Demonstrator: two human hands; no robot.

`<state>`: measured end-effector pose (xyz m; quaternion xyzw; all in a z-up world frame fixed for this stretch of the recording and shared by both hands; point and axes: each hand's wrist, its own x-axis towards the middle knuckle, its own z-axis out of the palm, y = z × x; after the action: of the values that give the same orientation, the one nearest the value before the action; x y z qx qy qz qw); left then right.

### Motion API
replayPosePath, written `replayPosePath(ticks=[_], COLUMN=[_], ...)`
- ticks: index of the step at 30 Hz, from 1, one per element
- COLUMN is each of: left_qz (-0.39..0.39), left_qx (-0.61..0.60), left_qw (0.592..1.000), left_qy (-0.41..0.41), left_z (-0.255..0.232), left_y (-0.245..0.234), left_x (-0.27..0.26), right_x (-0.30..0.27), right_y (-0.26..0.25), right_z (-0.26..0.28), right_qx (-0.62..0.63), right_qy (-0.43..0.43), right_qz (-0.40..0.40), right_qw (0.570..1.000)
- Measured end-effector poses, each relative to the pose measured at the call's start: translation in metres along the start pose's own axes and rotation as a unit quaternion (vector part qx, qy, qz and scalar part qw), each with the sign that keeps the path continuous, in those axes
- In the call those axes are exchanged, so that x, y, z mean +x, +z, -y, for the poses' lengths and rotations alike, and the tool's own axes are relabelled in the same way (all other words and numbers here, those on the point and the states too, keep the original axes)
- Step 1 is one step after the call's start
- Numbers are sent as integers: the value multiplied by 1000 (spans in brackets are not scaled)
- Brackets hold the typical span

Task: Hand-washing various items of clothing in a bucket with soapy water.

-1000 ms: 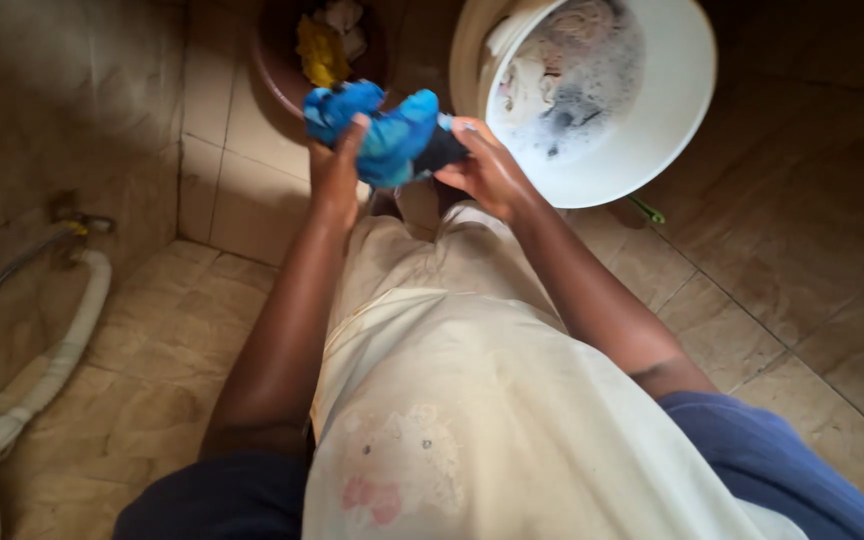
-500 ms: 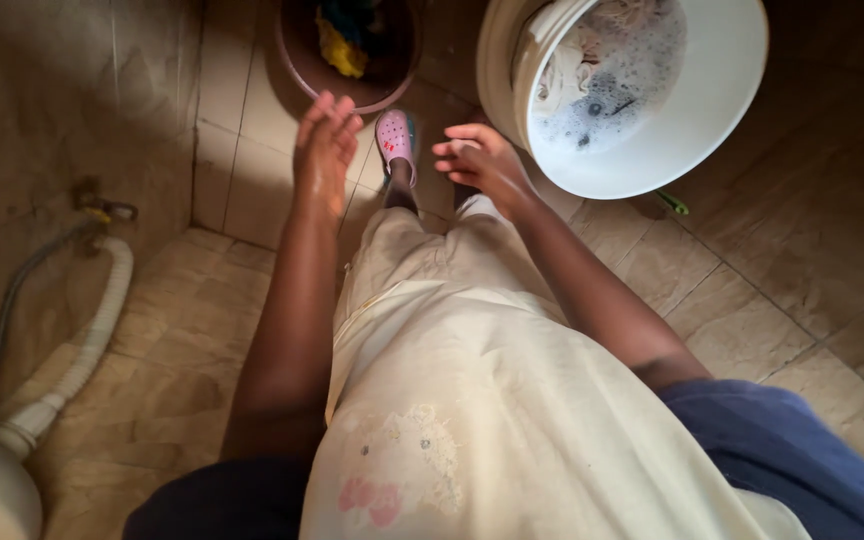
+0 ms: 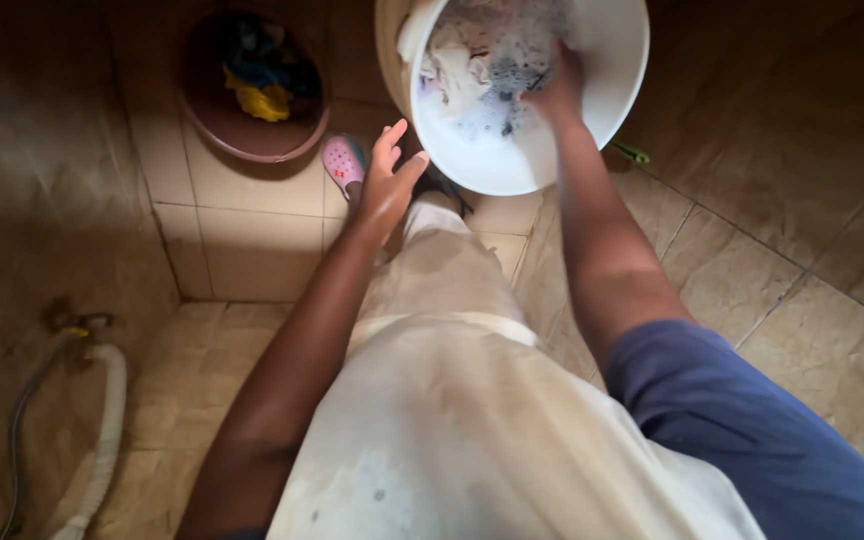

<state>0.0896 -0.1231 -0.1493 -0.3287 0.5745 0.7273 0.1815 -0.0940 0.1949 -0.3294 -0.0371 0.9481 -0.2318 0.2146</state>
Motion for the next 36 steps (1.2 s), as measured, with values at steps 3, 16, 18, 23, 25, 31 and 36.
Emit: replayPosePath(ticks=[3, 16, 18, 23, 25, 31, 36], left_qz=[70, -48, 30, 30, 20, 194, 34], left_qx=[-108, 148, -65, -149, -190, -352, -304], left_qw=[989, 981, 996, 961, 946, 865, 932], left_qy=[-69, 113, -44, -229, -262, -301, -195], left_z=[-33, -19, 32, 12, 11, 23, 11], left_y=[13, 79, 98, 115, 122, 130, 140], left_x=[4, -15, 7, 41, 54, 92, 82], right_x=[3, -92, -113, -158, -177, -201, -150], right_y=[21, -68, -71, -143, -164, -192, -198], right_z=[35, 98, 76, 158, 169, 161, 118], right_qx=[-197, 363, 348, 472, 518, 593, 708], right_qy=[6, 117, -29, 82, 123, -37, -55], right_qz=[68, 82, 61, 129, 159, 305, 133], right_qw=[978, 921, 935, 868, 831, 745, 691])
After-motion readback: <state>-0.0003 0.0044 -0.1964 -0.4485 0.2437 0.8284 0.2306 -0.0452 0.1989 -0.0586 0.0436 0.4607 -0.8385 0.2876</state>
